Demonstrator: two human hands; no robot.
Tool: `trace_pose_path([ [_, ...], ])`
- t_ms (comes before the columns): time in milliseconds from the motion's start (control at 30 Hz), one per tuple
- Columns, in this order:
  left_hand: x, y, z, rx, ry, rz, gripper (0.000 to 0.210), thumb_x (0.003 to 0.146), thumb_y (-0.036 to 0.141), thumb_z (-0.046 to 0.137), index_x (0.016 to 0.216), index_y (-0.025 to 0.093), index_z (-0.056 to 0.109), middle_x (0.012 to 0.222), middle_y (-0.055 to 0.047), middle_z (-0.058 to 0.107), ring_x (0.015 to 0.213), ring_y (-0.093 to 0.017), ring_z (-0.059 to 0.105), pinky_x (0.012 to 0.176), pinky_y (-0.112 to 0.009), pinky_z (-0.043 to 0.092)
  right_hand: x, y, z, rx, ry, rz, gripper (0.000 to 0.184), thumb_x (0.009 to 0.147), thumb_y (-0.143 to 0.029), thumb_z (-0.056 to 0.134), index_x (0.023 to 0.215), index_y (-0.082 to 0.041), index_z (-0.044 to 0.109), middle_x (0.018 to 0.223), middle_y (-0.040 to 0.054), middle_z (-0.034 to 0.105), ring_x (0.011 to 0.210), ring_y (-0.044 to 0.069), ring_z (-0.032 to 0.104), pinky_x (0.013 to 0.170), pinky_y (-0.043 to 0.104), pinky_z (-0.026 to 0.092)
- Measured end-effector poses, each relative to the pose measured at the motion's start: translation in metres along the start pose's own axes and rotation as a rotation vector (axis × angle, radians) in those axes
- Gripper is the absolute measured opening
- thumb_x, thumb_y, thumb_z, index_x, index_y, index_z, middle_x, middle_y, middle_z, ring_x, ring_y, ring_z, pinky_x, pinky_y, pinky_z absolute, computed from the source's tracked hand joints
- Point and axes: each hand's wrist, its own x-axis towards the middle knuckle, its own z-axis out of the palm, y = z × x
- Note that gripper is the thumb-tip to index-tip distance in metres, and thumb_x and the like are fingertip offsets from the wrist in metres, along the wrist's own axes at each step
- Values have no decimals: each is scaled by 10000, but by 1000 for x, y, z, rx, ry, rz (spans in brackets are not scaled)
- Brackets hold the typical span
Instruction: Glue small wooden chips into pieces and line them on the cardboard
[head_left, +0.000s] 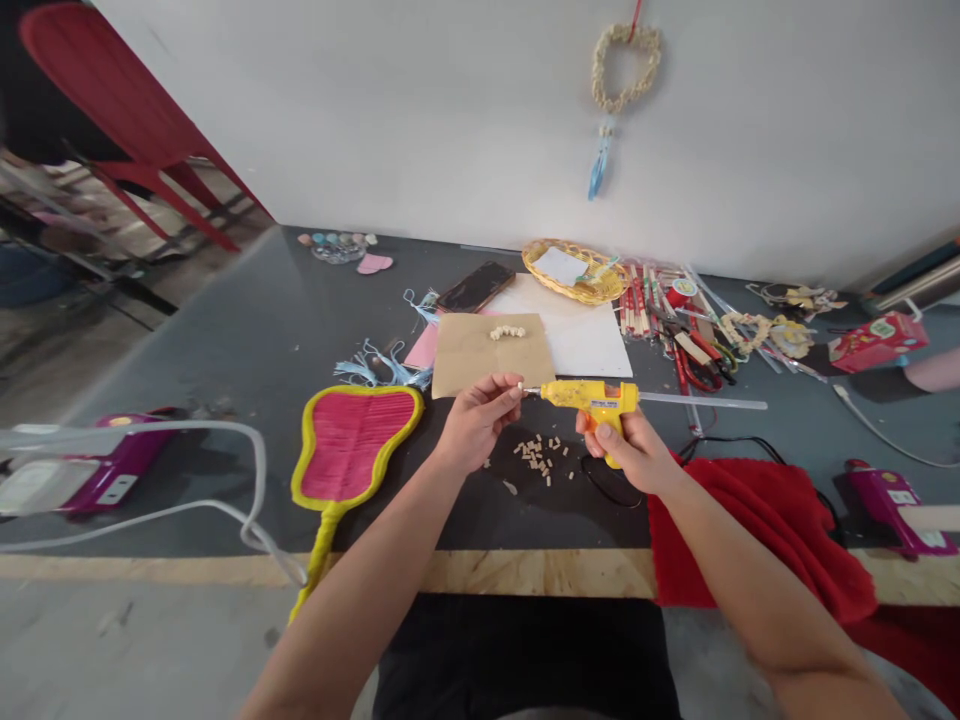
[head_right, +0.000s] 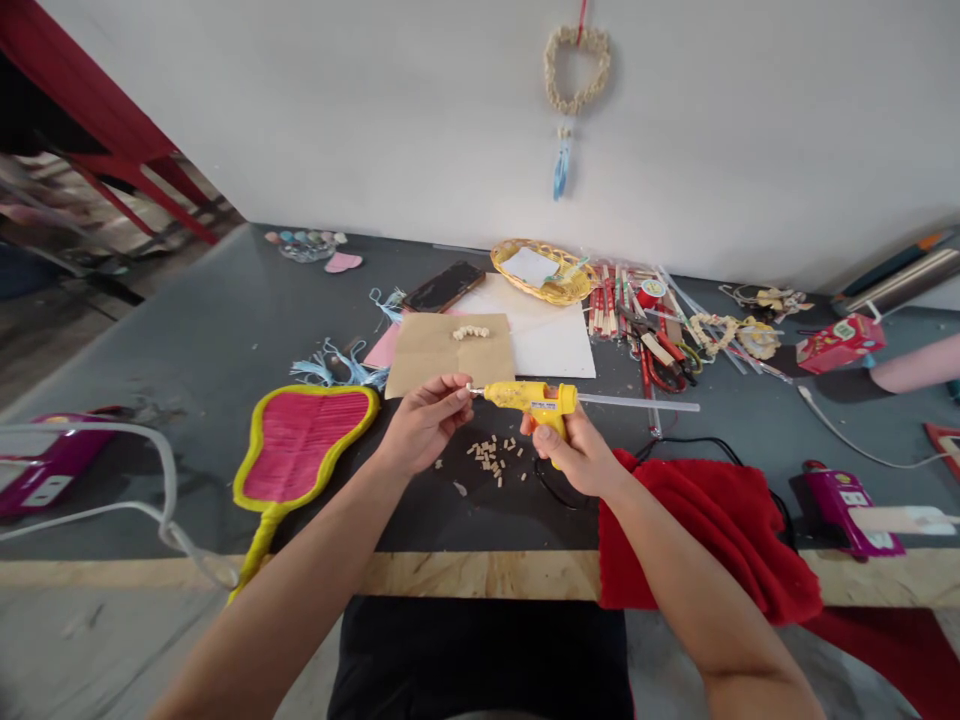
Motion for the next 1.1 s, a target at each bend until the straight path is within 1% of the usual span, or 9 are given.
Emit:
trace_pose_path([
  [67, 0, 0, 1, 2, -5, 4, 264, 639, 242, 867, 842, 156, 721, 654, 26, 622, 560, -58, 541, 547, -173, 460, 0, 2, 0, -13, -13, 14, 384, 920, -565, 529, 995, -190, 553, 765, 14, 530, 629, 123, 463, 580, 282, 394],
  [167, -1, 0, 1, 2, -3, 2, 270, 635, 247, 871, 838, 159, 717, 707, 7, 665, 566, -58, 541, 547, -176, 458, 0, 3, -1, -23, -3, 7, 366, 933, -546, 517, 992, -187, 557, 722, 0, 504, 628, 125, 455, 587, 284, 382],
  [300, -1, 1, 2, 4, 1, -3, 270, 630, 244, 872, 834, 157, 717, 731, -6, 687, 573, -57, 544, 548, -172, 452, -1, 6, -1, -16, 4, -10, 345, 942, -528, 514, 989, -189, 557, 717, -6, 496, 622, 121, 446, 587, 283, 375],
  [500, -1, -1, 1, -15, -8, -17, 269, 631, 238, 871, 847, 152, 735, 747, -18, 707, 577, -59, 551, 556, -174, 462, -1, 10, -2, -37, -1, 18, 354, 938, -537, 518, 997, -190, 561, 712, -9, 489, 626, 122, 443, 593, 285, 387],
  [800, -2, 0, 2, -21, -21, -28, 254, 638, 234, 866, 844, 144, 746, 764, -28, 712, 585, -60, 554, 562, -179, 464, 0, 6, 0, -1, 3, 9, 348, 928, -542, 531, 981, -198, 542, 714, -11, 487, 604, 118, 431, 574, 287, 378],
  [1100, -1, 0, 1, -26, -28, -42, 265, 627, 237, 875, 843, 149, 749, 754, -24, 712, 573, -59, 551, 557, -179, 467, 0, 3, 0, -58, -7, 9, 356, 931, -549, 518, 931, -195, 555, 689, -13, 478, 599, 117, 435, 565, 280, 370],
])
